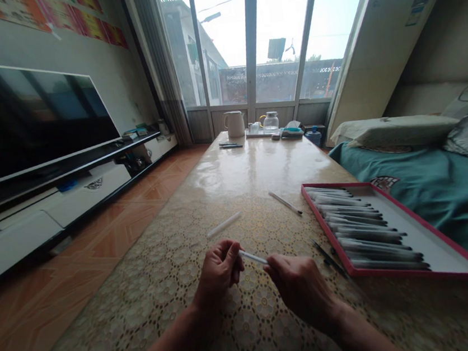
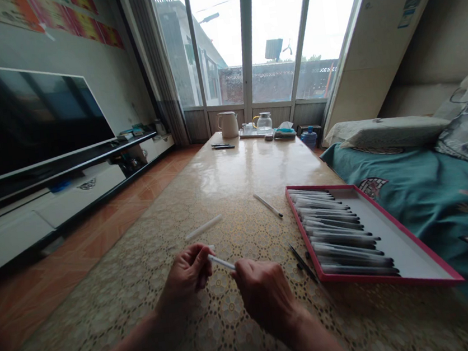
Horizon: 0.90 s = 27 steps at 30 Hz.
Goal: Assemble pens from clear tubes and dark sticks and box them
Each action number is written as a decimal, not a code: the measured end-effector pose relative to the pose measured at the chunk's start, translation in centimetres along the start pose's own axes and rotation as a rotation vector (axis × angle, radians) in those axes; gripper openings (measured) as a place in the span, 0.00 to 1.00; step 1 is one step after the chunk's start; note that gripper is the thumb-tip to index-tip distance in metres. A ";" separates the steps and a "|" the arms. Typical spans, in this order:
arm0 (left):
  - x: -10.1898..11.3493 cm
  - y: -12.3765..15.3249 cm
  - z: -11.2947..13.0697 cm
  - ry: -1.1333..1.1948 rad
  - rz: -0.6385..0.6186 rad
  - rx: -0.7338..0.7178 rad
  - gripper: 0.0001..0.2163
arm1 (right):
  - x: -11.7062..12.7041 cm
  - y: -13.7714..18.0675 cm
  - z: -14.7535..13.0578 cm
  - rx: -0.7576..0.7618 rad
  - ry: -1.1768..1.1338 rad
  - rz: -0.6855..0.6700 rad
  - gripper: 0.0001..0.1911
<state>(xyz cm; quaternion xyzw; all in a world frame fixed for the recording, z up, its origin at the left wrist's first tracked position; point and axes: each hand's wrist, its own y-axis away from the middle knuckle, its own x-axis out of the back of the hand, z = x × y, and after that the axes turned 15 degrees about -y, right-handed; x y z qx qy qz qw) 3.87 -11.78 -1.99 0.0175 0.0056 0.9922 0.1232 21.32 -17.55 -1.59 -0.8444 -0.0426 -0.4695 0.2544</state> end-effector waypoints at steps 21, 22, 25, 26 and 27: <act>-0.4 1.4 0.5 -0.176 0.033 -0.163 0.15 | 0.6 -0.5 1.1 -0.680 -1.573 -0.321 0.24; -0.4 1.3 0.5 -0.175 0.035 -0.163 0.15 | 0.6 -0.5 1.2 -0.682 -1.573 -0.336 0.24; -0.4 1.0 0.4 -0.154 0.019 -0.136 0.16 | 0.4 -0.5 1.4 -0.581 -1.367 -0.303 0.26; -0.5 0.8 0.4 -0.142 0.007 -0.118 0.17 | 0.3 -0.6 1.3 -0.510 -1.222 -0.257 0.26; -0.5 0.6 0.3 -0.130 -0.005 -0.098 0.17 | 0.3 -0.5 1.3 -0.432 -1.045 -0.205 0.25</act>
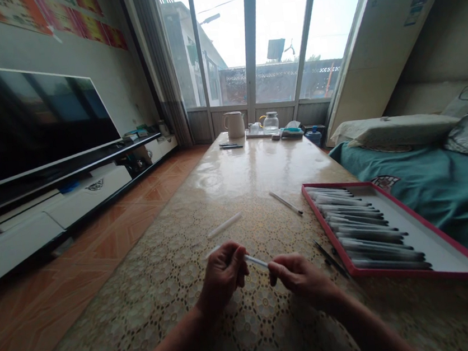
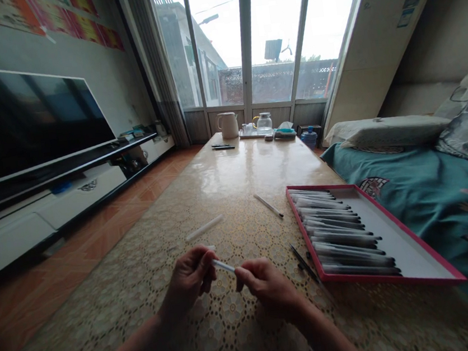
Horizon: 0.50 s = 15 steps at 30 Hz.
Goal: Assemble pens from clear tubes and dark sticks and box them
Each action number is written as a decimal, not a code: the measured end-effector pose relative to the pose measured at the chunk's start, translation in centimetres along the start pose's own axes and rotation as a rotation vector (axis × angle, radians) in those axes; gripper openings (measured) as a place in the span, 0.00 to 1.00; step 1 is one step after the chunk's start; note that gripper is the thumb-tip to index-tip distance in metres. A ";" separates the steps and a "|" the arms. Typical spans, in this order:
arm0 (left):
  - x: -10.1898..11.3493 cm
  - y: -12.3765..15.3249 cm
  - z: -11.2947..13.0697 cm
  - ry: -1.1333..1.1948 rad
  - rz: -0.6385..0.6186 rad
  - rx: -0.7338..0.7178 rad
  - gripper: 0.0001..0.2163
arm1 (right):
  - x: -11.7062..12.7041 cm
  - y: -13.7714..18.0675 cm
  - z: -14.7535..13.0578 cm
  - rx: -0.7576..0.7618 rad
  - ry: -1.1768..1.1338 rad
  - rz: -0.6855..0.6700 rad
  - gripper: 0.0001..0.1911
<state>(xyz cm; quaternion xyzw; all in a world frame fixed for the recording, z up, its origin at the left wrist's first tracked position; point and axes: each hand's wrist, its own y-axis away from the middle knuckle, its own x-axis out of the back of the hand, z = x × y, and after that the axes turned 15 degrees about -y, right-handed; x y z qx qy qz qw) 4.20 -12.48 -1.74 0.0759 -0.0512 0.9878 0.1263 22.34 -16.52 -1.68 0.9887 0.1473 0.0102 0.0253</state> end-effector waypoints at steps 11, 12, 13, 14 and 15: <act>0.2 -1.0 -1.0 0.221 -0.064 0.105 0.14 | -0.7 0.5 -0.6 0.553 1.097 0.220 0.11; 0.3 -1.0 -0.9 0.257 -0.083 0.110 0.13 | -0.7 0.5 -0.6 0.579 1.102 0.232 0.12; 0.3 -1.0 -0.9 0.284 -0.099 0.118 0.13 | -0.7 0.5 -0.6 0.600 1.102 0.244 0.12; 0.3 -0.9 -0.8 0.299 -0.108 0.123 0.13 | -0.8 0.5 -0.6 0.614 1.100 0.253 0.13; 0.3 -0.9 -0.7 0.306 -0.110 0.125 0.13 | -0.8 0.5 -0.5 0.619 1.098 0.261 0.13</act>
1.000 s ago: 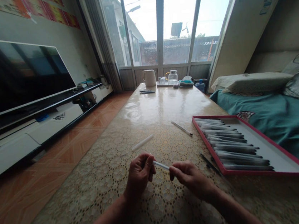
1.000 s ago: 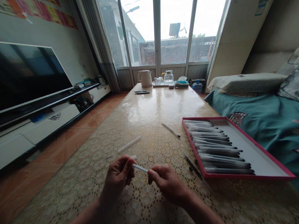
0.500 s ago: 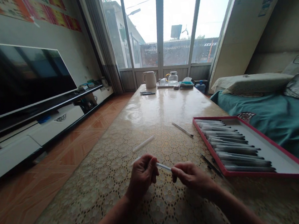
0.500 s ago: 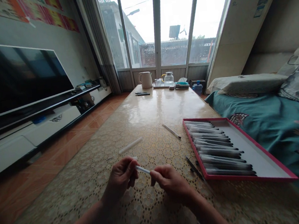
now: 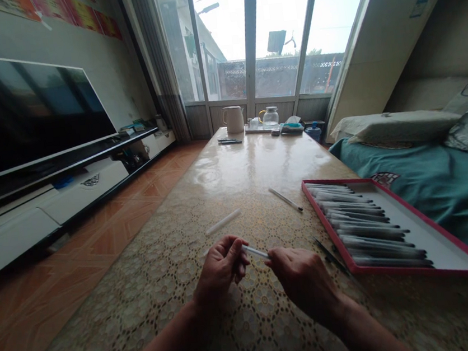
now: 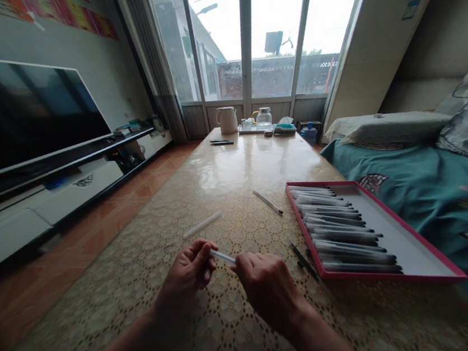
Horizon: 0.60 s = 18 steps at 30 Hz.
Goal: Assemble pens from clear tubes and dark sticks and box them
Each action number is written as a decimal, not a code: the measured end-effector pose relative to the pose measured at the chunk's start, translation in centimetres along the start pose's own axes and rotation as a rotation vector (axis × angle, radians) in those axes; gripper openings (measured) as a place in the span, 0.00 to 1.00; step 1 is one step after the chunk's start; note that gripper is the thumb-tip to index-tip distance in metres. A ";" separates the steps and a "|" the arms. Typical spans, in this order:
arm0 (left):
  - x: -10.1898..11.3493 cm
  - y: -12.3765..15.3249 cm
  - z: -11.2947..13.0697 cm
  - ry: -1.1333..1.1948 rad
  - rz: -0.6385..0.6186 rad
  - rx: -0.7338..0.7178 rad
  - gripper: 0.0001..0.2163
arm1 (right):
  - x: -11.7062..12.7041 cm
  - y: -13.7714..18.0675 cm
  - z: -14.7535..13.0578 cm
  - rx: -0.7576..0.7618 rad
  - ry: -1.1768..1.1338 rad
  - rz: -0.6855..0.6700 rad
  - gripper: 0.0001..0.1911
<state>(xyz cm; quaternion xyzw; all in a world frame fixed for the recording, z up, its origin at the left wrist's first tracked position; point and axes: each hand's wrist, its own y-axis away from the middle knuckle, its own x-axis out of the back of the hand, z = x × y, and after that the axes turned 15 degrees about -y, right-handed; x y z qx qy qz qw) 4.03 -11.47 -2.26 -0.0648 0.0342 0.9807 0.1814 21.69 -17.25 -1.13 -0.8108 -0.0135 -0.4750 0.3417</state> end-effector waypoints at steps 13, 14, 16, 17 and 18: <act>-0.3 0.6 1.2 -0.052 0.016 -0.076 0.12 | -0.4 0.2 -0.9 -0.211 -0.169 -0.042 0.18; -0.2 0.6 1.3 -0.064 0.012 -0.076 0.12 | -0.3 0.1 -0.9 -0.210 -0.178 -0.055 0.18; -0.2 0.7 1.3 -0.091 0.004 -0.072 0.12 | -0.1 0.1 -0.8 -0.203 -0.198 -0.076 0.18; -0.2 0.7 1.3 -0.105 0.000 -0.069 0.12 | 0.0 0.0 -0.8 -0.202 -0.215 -0.088 0.18; -0.3 0.7 1.2 -0.119 0.001 -0.066 0.12 | 0.2 0.0 -0.8 -0.208 -0.236 -0.099 0.17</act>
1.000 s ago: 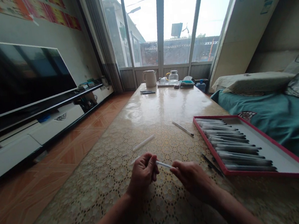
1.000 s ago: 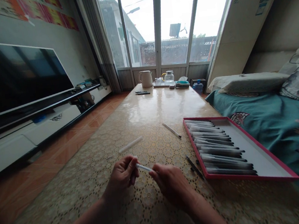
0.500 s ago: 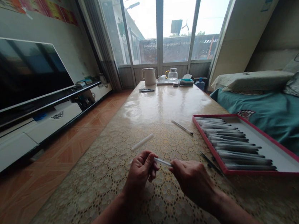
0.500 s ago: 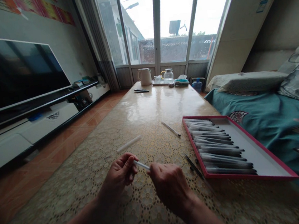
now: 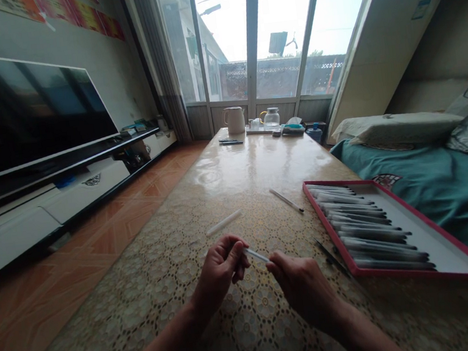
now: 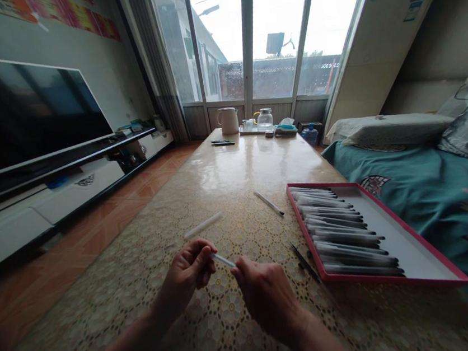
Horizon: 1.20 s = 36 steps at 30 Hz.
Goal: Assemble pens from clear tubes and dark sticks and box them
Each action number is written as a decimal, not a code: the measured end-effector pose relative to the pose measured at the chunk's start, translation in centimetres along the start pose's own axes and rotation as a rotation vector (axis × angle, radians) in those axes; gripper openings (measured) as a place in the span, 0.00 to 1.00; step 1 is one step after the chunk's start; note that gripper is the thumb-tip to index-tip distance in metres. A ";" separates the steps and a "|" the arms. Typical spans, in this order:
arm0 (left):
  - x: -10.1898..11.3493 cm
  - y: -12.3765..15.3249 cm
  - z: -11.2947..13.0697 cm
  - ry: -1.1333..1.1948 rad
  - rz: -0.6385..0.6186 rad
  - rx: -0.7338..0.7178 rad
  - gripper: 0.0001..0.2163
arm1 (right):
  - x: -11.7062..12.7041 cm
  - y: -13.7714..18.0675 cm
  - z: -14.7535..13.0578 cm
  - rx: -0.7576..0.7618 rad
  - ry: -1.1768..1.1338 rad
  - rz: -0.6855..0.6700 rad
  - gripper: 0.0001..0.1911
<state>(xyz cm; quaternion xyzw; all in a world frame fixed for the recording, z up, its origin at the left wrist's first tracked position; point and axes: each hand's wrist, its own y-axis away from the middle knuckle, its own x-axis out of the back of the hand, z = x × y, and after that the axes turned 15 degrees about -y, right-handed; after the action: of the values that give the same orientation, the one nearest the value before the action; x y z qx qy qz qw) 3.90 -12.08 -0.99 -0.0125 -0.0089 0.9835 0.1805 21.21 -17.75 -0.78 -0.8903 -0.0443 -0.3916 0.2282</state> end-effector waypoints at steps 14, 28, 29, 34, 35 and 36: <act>-0.2 -0.3 -0.9 -0.007 0.004 -0.026 0.12 | 0.2 0.0 0.1 0.145 0.264 0.112 0.13; -0.4 0.6 0.2 -0.099 -0.008 -0.060 0.12 | 0.2 -0.6 0.5 -0.477 -0.963 -0.136 0.25; -0.4 0.7 0.3 -0.107 -0.018 -0.066 0.12 | 0.4 -0.6 0.6 -0.520 -1.027 -0.169 0.26; -0.3 0.9 0.5 -0.120 -0.062 -0.080 0.12 | 0.8 -0.5 1.1 -0.660 -1.285 -0.288 0.26; -0.3 0.9 0.5 -0.119 -0.063 -0.083 0.12 | 0.7 -0.4 1.1 -0.668 -1.325 -0.293 0.25; -0.3 0.9 0.5 -0.119 -0.063 -0.088 0.12 | 0.7 -0.4 1.1 -0.674 -1.360 -0.296 0.25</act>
<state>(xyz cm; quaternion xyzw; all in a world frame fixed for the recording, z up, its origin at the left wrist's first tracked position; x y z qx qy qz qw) 3.84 -13.06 -0.54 0.0385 -0.0632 0.9749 0.2100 22.38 -16.99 -0.80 -0.9412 -0.1718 0.2227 -0.1874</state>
